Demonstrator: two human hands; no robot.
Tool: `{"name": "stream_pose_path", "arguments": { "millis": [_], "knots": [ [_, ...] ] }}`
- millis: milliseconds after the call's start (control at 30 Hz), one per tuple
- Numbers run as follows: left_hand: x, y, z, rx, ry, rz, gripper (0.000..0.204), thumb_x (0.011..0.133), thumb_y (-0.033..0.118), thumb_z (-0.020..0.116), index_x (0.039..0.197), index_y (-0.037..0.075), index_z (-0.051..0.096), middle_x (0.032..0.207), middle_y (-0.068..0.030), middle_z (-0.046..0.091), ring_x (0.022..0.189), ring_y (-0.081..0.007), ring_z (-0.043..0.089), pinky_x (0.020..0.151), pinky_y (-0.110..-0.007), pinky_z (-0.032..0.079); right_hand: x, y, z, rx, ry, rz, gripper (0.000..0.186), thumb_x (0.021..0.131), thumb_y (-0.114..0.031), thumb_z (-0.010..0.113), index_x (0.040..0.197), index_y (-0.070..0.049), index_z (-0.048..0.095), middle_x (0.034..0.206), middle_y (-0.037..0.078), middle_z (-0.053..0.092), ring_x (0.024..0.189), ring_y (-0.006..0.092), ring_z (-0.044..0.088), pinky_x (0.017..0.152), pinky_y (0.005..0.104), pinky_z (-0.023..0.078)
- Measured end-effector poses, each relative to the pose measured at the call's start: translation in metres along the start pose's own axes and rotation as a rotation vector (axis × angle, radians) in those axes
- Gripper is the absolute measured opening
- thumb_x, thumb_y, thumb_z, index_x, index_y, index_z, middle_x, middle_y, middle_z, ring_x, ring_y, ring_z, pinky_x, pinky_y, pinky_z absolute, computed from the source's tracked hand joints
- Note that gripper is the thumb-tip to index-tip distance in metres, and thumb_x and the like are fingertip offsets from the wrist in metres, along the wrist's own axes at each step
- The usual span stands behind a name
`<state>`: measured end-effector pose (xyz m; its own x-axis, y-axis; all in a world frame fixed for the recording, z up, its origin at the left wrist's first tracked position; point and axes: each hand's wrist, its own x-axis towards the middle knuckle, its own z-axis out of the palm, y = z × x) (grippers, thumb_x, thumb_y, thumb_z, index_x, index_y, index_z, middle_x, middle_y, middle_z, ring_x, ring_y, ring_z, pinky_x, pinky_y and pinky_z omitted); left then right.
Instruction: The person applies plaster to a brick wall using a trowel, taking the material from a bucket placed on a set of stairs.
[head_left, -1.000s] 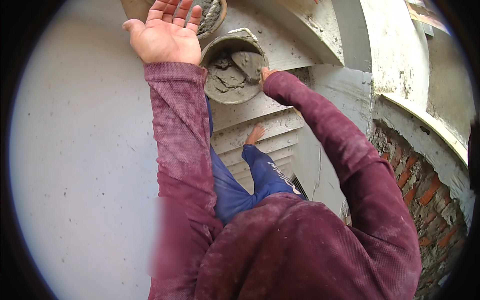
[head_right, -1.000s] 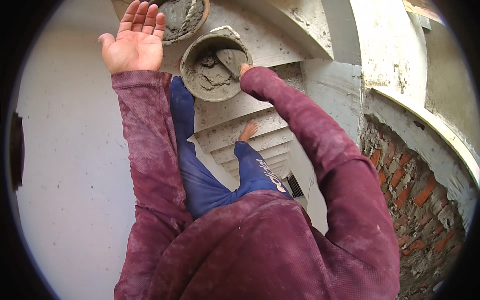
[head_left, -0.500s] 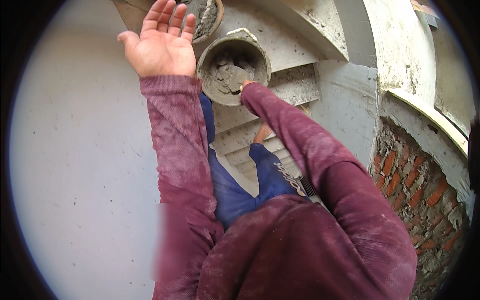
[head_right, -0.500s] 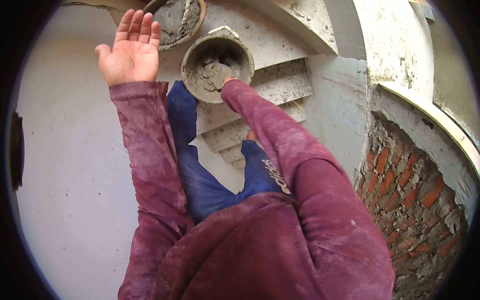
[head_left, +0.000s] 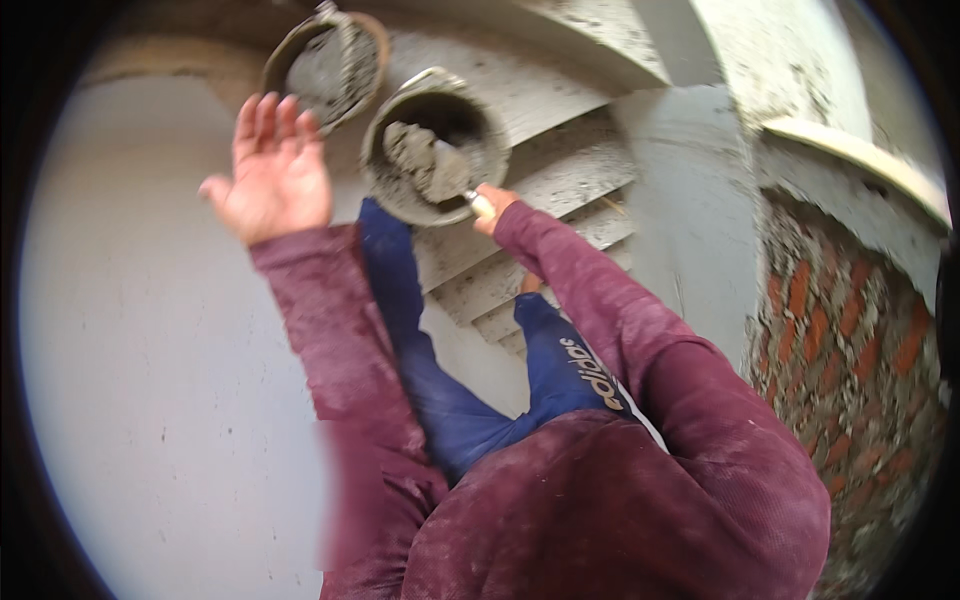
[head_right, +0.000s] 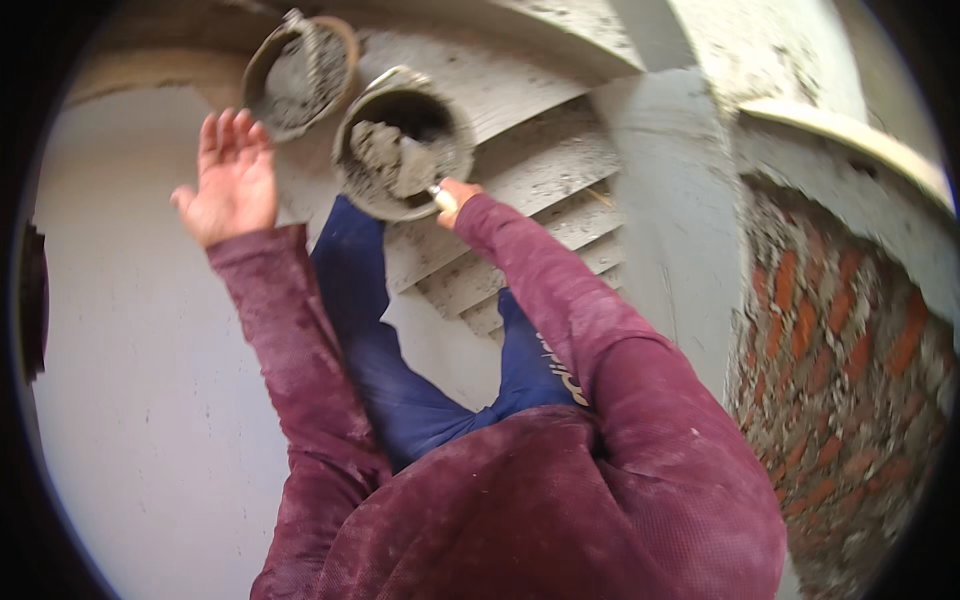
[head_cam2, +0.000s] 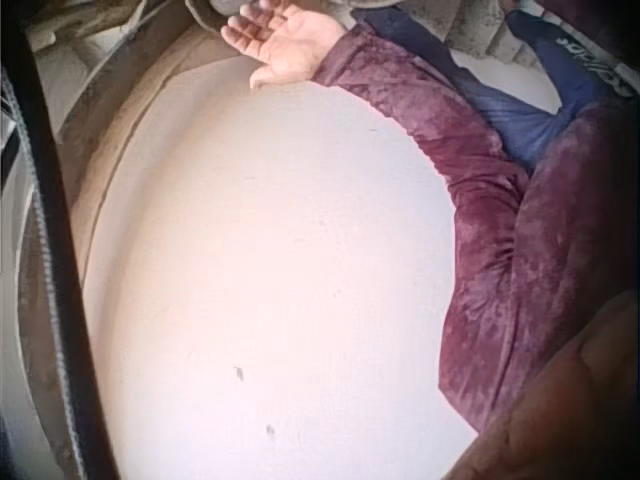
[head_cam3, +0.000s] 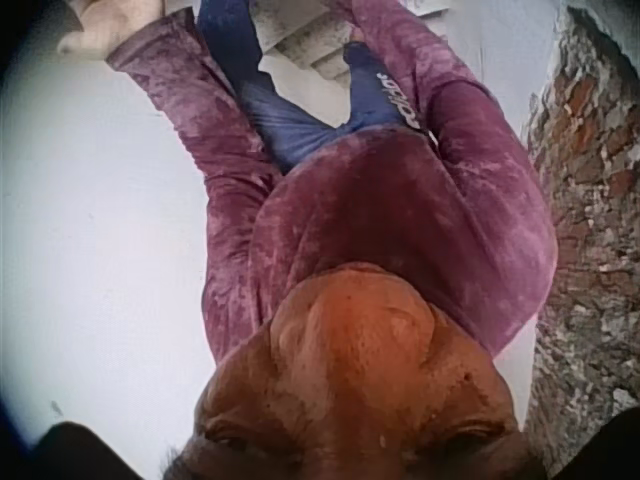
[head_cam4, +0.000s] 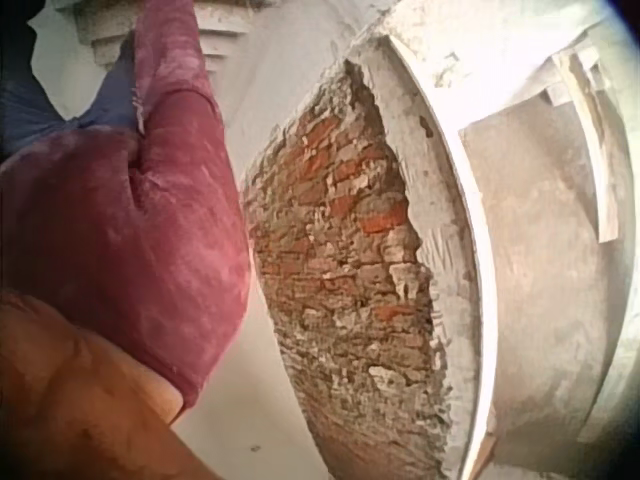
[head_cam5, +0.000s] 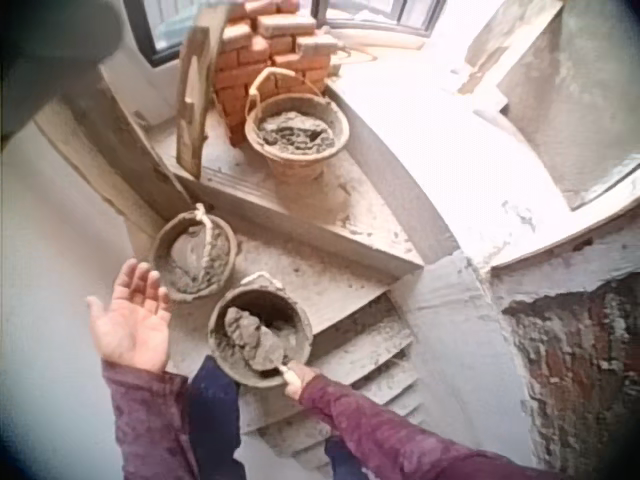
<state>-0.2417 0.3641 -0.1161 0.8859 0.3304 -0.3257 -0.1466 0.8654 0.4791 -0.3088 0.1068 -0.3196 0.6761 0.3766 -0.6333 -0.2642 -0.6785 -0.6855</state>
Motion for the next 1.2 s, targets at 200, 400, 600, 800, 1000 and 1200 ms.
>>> {"name": "stream_pose_path", "arguments": {
  "millis": [200, 400, 600, 800, 1000, 1200],
  "knots": [
    [-0.01, 0.027, -0.058, 0.148, 0.094, 0.149, 0.096, 0.076, 0.074, 0.01, 0.114, -0.005, 0.05, 0.112, -0.0173, 0.053, 0.103, -0.0298, 0.049, 0.092, -0.043, 0.039, -0.098, -0.011, -0.06, 0.02, 0.068, -0.149, 0.032, 0.063, -0.021, 0.061, 0.091, -0.011, 0.052, 0.078, 0.017, 0.06, 0.079, 0.0392, 0.057, 0.067, 0.0441, 0.046],
    [-0.036, 0.014, -0.02, 0.589, 0.498, 0.155, 0.072, 0.086, 0.063, 0.022, 0.113, 0.003, 0.052, 0.109, -0.0089, 0.053, 0.099, -0.0237, 0.05, 0.088, -0.039, 0.041, -0.254, 0.027, -0.154, -0.235, 0.189, -0.5, 0.035, 0.065, -0.022, 0.06, 0.096, -0.007, 0.055, 0.083, 0.013, 0.059, 0.071, 0.0324, 0.058, 0.065, 0.0398, 0.047],
    [-0.122, 0.036, -0.028, 1.823, -0.048, 0.451, 0.044, 0.094, 0.038, 0.034, 0.113, 0.002, 0.051, 0.116, -0.0097, 0.052, 0.103, -0.021, 0.048, 0.086, -0.034, 0.039, -0.406, -0.003, -0.256, 0.105, -0.115, -0.043, 0.044, 0.067, -0.016, 0.067, 0.107, -0.006, 0.053, 0.076, 0.01, 0.059, 0.059, 0.022, 0.057, 0.053, 0.0331, 0.049],
    [-0.193, 0.002, -0.064, 1.694, -0.04, 0.37, 0.044, 0.093, 0.03, 0.039, 0.12, -0.004, 0.044, 0.122, -0.0198, 0.046, 0.113, -0.0292, 0.044, 0.097, -0.034, 0.032, -0.441, 0.08, -0.357, 0.649, 0.258, 0.335, 0.025, 0.079, -0.013, 0.054, 0.102, -0.003, 0.053, 0.063, 0.003, 0.054, 0.039, 0.0088, 0.044, 0.033, 0.0214, 0.04],
    [-0.24, 0.013, -0.048, 2.054, 0.134, 0.414, 0.056, 0.091, 0.037, 0.043, 0.128, -0.004, 0.036, 0.131, -0.0219, 0.038, 0.123, -0.033, 0.034, 0.103, -0.038, 0.024, -0.483, 0.066, -0.319, -0.252, 0.62, 0.071, 0.033, 0.073, -0.022, 0.062, 0.1, -0.007, 0.05, 0.08, 0.012, 0.056, 0.076, 0.0233, 0.056, 0.069, 0.0356, 0.045],
    [-0.249, -0.015, -0.038, 2.223, -0.014, 0.516, 0.061, 0.087, 0.041, 0.046, 0.133, 0.003, 0.032, 0.135, -0.0226, 0.031, 0.127, -0.0375, 0.025, 0.105, -0.043, 0.02, -0.365, 0.176, -0.262, -0.393, 0.807, 0.283, 0.036, 0.076, -0.023, 0.063, 0.102, -0.009, 0.042, 0.089, 0.02, 0.057, 0.086, 0.0379, 0.056, 0.07, 0.0459, 0.046]
  ]
}}
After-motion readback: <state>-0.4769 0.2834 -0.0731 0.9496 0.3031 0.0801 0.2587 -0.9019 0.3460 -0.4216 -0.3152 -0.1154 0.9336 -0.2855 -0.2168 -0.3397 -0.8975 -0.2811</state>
